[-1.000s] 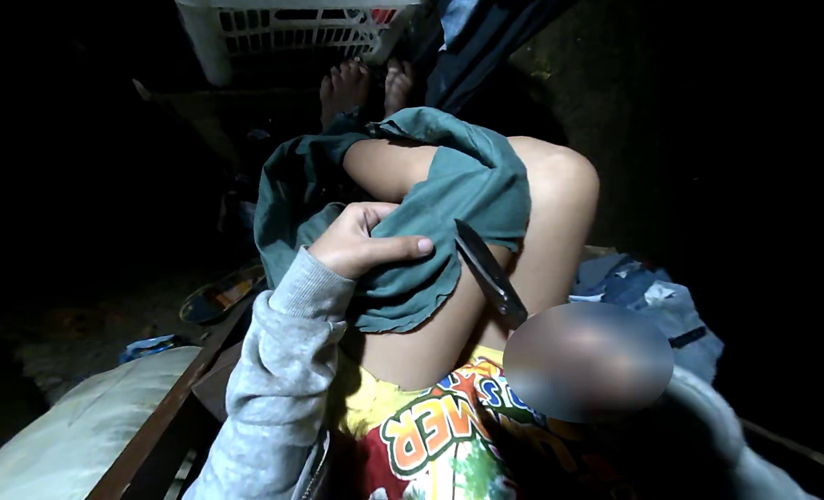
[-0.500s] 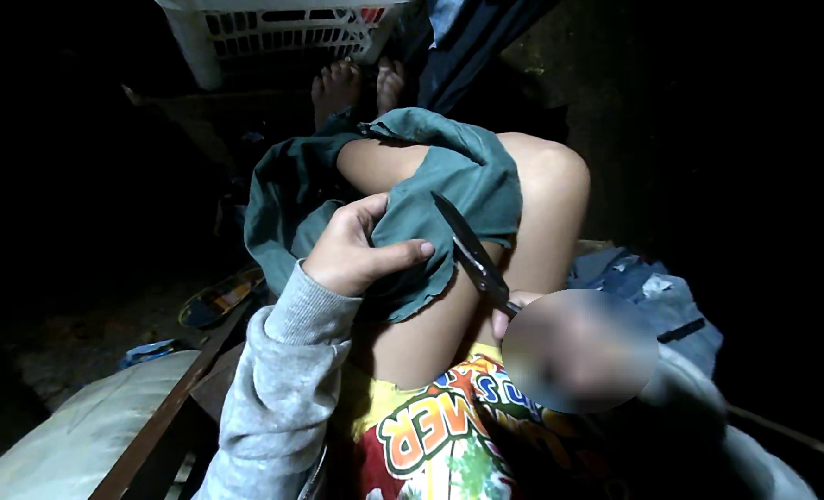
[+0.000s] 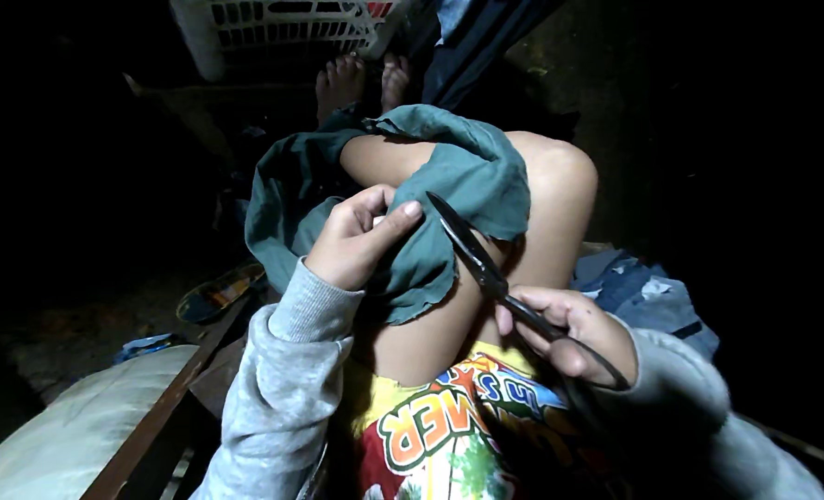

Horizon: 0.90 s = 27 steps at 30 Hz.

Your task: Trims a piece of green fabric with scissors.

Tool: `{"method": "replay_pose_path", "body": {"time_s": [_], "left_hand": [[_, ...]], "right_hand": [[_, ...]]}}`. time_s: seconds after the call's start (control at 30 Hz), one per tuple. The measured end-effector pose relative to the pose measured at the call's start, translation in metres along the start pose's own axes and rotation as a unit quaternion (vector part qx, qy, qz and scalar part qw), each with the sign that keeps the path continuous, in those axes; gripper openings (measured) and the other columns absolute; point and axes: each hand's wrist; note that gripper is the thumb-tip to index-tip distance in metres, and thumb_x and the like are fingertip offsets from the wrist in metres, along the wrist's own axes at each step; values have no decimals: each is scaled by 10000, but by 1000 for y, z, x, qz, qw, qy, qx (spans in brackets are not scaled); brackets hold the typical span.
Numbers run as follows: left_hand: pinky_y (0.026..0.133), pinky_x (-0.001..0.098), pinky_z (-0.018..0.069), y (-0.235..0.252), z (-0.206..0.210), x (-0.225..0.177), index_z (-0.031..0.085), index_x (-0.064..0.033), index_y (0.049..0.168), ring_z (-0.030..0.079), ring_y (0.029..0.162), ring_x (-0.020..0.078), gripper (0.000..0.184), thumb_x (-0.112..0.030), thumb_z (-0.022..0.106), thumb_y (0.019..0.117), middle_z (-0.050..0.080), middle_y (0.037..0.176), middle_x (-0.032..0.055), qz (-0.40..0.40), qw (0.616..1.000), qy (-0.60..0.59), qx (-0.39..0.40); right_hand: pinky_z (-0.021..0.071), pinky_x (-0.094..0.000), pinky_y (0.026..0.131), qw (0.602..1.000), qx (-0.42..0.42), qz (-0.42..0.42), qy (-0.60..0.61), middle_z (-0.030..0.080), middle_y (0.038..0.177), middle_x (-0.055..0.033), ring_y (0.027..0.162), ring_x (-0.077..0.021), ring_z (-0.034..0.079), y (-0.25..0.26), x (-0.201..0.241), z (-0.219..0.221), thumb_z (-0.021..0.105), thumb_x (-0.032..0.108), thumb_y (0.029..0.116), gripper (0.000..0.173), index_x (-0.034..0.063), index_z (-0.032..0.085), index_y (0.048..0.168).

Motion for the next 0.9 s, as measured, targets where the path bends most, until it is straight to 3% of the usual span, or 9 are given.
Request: {"method": "replay_pose_path", "body": {"time_s": [0.13,0.3,0.4,0.53,0.73,0.9], "left_hand": [[672,169,562,0,3,-5,657,-106,874,656,699,-11,108,-1,667,894,685,761,-73,28,999,24,-1],[610,150,545,1,1,-10,644,-115,829,639,631,-19,170,45,700,843,678,708,-72,10,1000,26,-13],[634,158,567,1,-2,-11,666,-102,867,665,655,-15,139,35,681,861,706,730,-66,-11,999,22,-23],[578,133,505,2,-6,-6,658,-134,785,595,594,-49,196,-48,610,954,637,650,-110,-9,999,45,-28],[584,138,521,2,-4,-6,674,-109,808,613,604,-36,162,-9,641,930,656,668,-90,-12,999,37,-6],[574,135,519,-1,-6,-9,662,-123,790,610,591,-38,189,-21,626,945,649,652,-96,-1,999,39,-6]], "right_hand": [[319,-76,445,999,-1,-20,26,423,596,200,501,127,385,7,1,2,612,768,820,614,174,628,972],[320,-83,438,1000,6,-23,1,416,596,200,496,122,387,20,6,-1,589,816,794,641,188,602,925],[308,-77,426,1000,4,-22,-11,433,591,211,484,132,380,23,6,-6,645,771,791,576,202,606,870],[319,-60,437,999,-12,-15,-47,480,618,223,502,150,400,22,5,-9,720,664,800,468,207,630,841],[308,-74,439,998,36,-16,-50,418,594,206,497,136,378,30,13,-14,582,859,750,705,174,625,910],[336,-76,438,997,62,-14,-34,436,593,210,502,130,412,44,25,-17,578,875,734,686,201,601,857]]}}
Point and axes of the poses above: each hand's wrist, its own y-axis towards the middle knuckle, its own z-axis out of the palm, x = y × z
